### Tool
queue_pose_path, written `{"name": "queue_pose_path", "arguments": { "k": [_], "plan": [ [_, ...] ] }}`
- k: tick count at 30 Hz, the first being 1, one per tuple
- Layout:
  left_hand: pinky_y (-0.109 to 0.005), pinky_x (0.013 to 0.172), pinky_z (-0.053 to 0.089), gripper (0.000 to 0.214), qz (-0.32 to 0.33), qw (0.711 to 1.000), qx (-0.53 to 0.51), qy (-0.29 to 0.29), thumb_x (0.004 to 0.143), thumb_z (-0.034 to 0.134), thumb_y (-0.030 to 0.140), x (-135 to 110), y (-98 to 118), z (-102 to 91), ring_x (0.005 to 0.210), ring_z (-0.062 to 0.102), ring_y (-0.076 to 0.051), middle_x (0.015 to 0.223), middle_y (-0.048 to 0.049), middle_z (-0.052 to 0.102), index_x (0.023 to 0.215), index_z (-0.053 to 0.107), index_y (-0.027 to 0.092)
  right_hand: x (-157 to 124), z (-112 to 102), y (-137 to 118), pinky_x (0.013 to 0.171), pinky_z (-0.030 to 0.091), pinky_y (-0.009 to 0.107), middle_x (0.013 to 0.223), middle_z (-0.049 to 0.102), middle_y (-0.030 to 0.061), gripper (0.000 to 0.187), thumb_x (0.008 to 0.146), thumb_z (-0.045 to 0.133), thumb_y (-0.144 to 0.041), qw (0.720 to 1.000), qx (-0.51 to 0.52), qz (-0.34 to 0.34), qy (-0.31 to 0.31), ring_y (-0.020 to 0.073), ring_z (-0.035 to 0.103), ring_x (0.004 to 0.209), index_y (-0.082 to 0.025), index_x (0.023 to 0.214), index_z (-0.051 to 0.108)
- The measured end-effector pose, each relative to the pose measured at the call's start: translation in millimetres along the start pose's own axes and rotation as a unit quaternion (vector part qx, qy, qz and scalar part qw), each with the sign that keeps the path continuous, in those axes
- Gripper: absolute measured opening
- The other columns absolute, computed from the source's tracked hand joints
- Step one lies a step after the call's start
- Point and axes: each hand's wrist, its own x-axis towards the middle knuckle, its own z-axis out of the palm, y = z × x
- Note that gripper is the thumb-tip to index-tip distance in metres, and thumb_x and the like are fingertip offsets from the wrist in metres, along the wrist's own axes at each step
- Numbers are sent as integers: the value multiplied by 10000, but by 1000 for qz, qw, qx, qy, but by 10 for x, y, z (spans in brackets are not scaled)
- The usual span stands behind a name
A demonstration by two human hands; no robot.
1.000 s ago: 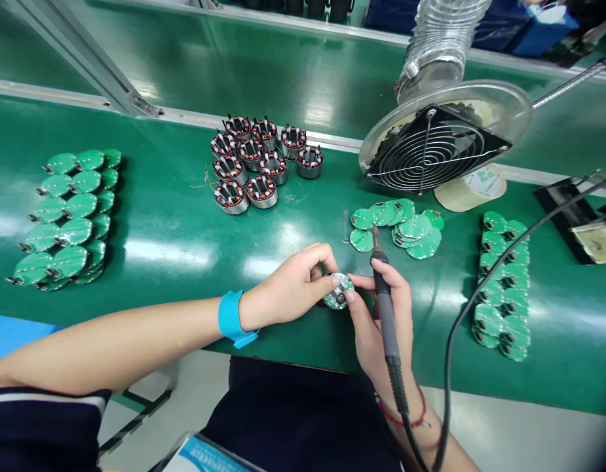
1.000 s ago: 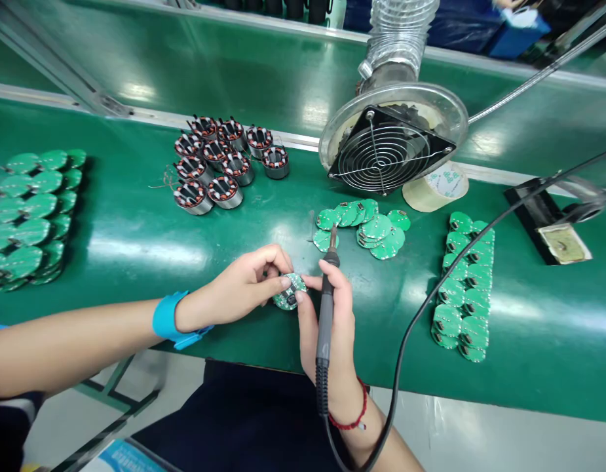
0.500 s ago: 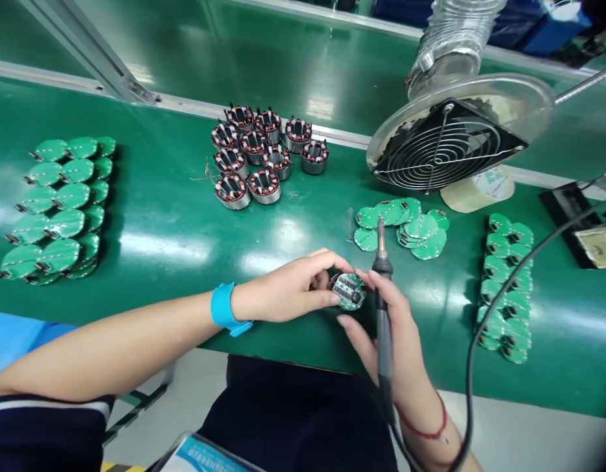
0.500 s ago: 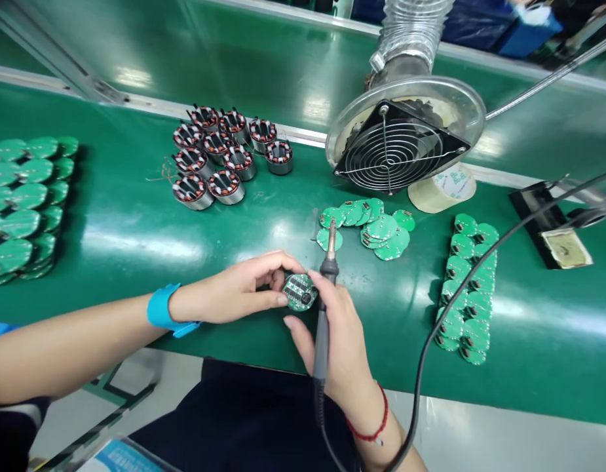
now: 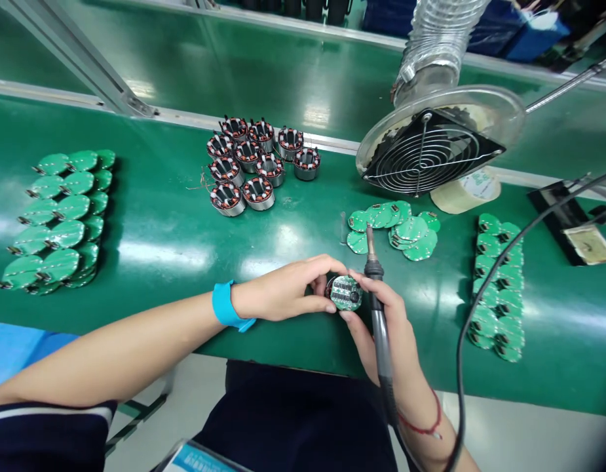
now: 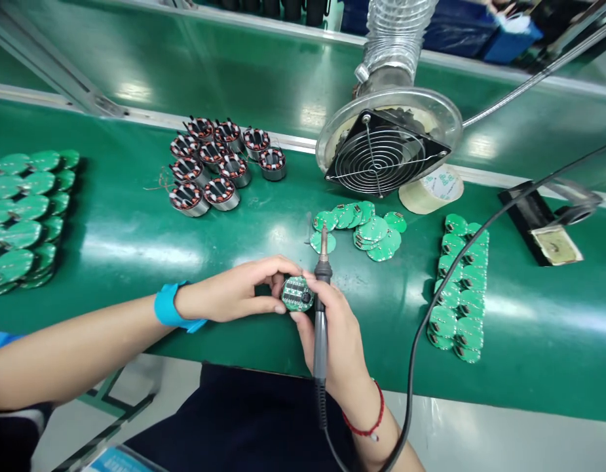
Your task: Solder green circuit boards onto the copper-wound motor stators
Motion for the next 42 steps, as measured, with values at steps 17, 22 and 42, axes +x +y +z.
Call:
{"name": "queue_pose_path", "arguments": {
  "k": [17, 22, 42],
  "plan": [
    [-400, 1019, 558, 523, 50, 953, 293, 59, 957, 716, 446, 319, 300, -384, 1181, 712, -304, 1301, -137, 735, 1402, 628, 186, 380, -789, 468, 927, 666, 424, 1251, 808, 122, 341, 1031, 606, -360, 983, -155, -23, 95, 276, 809, 1095, -239, 1345, 661],
    [-364, 976, 545, 407, -63, 873, 295, 382, 932, 680, 454, 894, 551, -1360, 1069, 689, -247, 1190, -73, 732, 1227, 623, 179, 766, -1110, 1006, 821, 658, 441, 991, 833, 111, 439, 976, 600, -478, 975, -160, 50, 145, 284, 814, 872, -188, 1289, 705],
    [-541, 1158, 425, 234, -140, 786, 569, 198, 929, 708, 373, 964, 318, -1381, 1303, 533, -376, 1296, -167, 661, 1038, 753, 171, 585, -1047, 1042, 630, 630, 364, 917, 832, 73, 578, 1043, 554, -600, 965, -23, 144, 219, 203, 749, 602, -230, 1485, 592]
  ]
}}
